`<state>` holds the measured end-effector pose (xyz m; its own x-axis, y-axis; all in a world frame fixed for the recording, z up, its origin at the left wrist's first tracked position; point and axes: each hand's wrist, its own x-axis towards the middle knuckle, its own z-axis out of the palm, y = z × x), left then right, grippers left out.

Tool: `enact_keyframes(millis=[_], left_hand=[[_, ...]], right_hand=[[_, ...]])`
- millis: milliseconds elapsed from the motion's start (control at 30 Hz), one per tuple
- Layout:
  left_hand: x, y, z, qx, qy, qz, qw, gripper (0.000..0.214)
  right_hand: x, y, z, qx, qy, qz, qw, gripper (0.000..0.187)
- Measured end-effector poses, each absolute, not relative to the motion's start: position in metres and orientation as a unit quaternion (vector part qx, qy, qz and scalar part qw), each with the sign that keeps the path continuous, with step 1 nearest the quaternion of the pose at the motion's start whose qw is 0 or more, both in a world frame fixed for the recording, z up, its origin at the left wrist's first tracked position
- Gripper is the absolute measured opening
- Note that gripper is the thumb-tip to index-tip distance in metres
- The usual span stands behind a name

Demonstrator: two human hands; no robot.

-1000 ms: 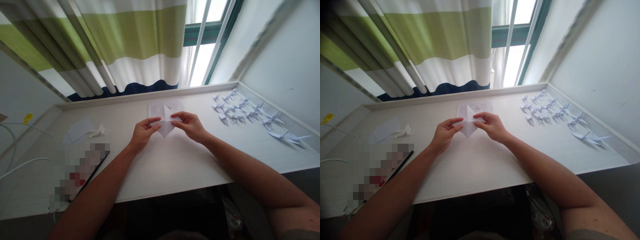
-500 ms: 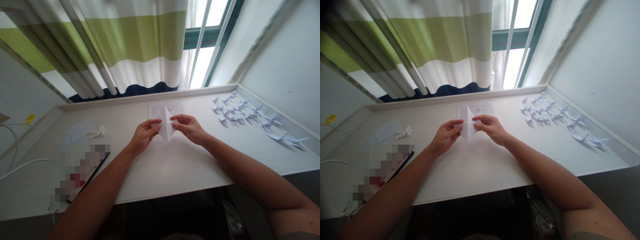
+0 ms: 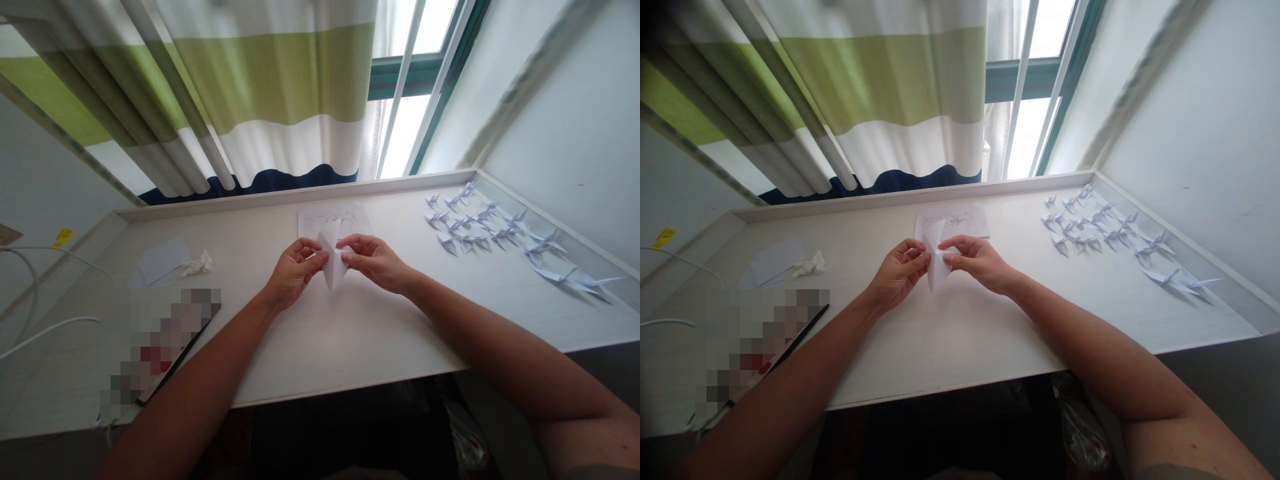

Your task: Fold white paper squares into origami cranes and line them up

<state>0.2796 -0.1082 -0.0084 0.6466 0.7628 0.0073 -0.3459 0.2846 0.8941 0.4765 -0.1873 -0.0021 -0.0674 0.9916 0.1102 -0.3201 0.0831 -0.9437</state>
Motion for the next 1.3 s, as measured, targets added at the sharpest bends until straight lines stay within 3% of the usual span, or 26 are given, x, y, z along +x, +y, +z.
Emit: enact_keyframes(millis=[267,500,600,733,1067,1300], left_hand=[[0.28,-0.112,-0.006,0.559,0.221,0.388,0.699,0.046],[0.274,-0.107,-0.007,0.591,0.276,0.441,0.616,0.035],[0.272,-0.103,-0.011,0.618,0.285,0.443,0.583,0.038],[0.269,-0.097,-0.015,0.665,0.292,0.452,0.518,0.026],[0.279,-0.102,-0.01,0.566,0.267,0.42,0.658,0.034],[0.285,-0.113,-0.01,0.567,0.262,0.419,0.659,0.036]], right_hand=[[0.481,-0.183,-0.002,-0.395,-0.4,0.534,0.632,0.035],[0.489,-0.186,0.002,-0.429,-0.457,0.495,0.601,0.041],[0.491,-0.186,0.002,-0.466,-0.487,0.454,0.582,0.038],[0.492,-0.183,-0.003,-0.502,-0.499,0.399,0.584,0.033],[0.486,-0.18,-0.01,-0.428,-0.48,0.465,0.608,0.036],[0.482,-0.183,-0.006,-0.411,-0.489,0.475,0.605,0.036]])
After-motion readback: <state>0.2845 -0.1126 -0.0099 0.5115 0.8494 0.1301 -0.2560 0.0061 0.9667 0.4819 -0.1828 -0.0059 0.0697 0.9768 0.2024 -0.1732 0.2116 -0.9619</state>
